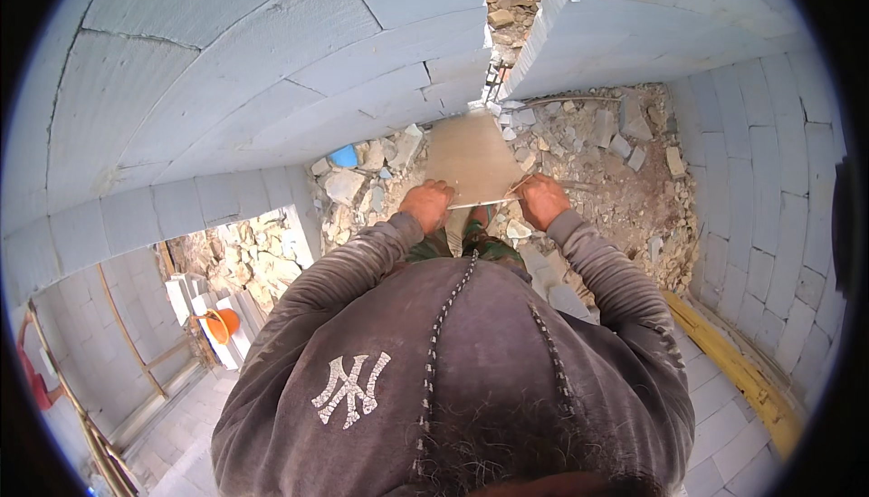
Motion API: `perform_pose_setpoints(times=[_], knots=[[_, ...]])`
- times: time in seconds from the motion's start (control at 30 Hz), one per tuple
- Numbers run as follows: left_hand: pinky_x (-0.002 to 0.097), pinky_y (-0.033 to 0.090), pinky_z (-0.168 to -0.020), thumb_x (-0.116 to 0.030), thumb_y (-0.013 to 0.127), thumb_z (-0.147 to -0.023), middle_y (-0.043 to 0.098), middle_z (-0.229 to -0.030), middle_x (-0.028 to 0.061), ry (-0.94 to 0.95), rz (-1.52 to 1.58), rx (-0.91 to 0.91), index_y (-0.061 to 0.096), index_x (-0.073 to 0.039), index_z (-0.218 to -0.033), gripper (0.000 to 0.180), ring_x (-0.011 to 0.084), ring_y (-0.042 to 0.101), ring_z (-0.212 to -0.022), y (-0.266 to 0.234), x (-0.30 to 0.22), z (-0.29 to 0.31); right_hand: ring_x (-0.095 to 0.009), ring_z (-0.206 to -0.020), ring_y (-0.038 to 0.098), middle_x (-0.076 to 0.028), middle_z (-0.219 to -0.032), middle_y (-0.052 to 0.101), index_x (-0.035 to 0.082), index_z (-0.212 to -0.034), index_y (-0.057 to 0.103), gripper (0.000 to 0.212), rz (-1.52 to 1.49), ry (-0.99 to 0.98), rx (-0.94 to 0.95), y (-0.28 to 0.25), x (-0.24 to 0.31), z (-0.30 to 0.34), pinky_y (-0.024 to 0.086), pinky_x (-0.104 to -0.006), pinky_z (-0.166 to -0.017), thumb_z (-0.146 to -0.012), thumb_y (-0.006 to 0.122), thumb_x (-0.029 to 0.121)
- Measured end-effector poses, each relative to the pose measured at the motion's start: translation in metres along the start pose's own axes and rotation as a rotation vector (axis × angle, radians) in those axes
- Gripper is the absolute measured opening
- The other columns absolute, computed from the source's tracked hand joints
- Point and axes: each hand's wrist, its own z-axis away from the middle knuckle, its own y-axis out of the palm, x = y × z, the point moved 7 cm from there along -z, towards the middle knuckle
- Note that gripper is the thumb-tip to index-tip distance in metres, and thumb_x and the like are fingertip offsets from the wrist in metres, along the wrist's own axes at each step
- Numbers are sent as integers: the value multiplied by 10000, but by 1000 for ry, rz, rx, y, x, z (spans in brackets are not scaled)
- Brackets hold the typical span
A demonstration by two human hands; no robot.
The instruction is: The person scrapes a narrow gap in a concrete block wall using a handheld metal blade, clearing out debris and exposing metal reinforcement bars.
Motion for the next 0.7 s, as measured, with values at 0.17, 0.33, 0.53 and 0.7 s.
perform_pose_setpoints(times=[0.17, 0.33, 0.53, 0.7], knots=[[456, 538, -857, -147, 743, -773, 615, -1018, 135, -19, -13, -72, 622, -52, -1054, 320, 340, 608, -1035, 6, -31, 31, -332, -1067, 645, -146, -1072, 718, 42, -1034, 742, 250, -121, -26, -216, -3, 15, 37, 512, -424, -978, -815, 623, 45], [457, 524, -844, -120, 726, -789, 624, -1009, 126, -111, -88, -222, 642, -63, -1035, 266, 335, 612, -1016, -53, -3, 32, -353, -1059, 633, -147, -1066, 712, 44, -1064, 741, 267, -257, 2, -285, -34, 28, -2, 504, -439, -964, -810, 663, 21], [472, 514, -794, -144, 702, -866, 635, -928, 131, -221, -166, -413, 661, -65, -1000, 162, 364, 630, -923, -162, 31, 99, -361, -1073, 635, -168, -1114, 687, 47, -1189, 706, 304, -516, -56, -637, -106, 88, -30, 496, -422, -973, -901, 737, 137], [470, 494, -707, -259, 698, -963, 629, -902, 162, -282, -149, -545, 634, -25, -995, 245, 400, 625, -831, -272, 51, 188, -320, -1014, 682, -179, -1150, 680, 17, -1230, 678, 326, -647, 170, -515, -64, 43, -30, 544, -400, -873, -943, 729, 163]])
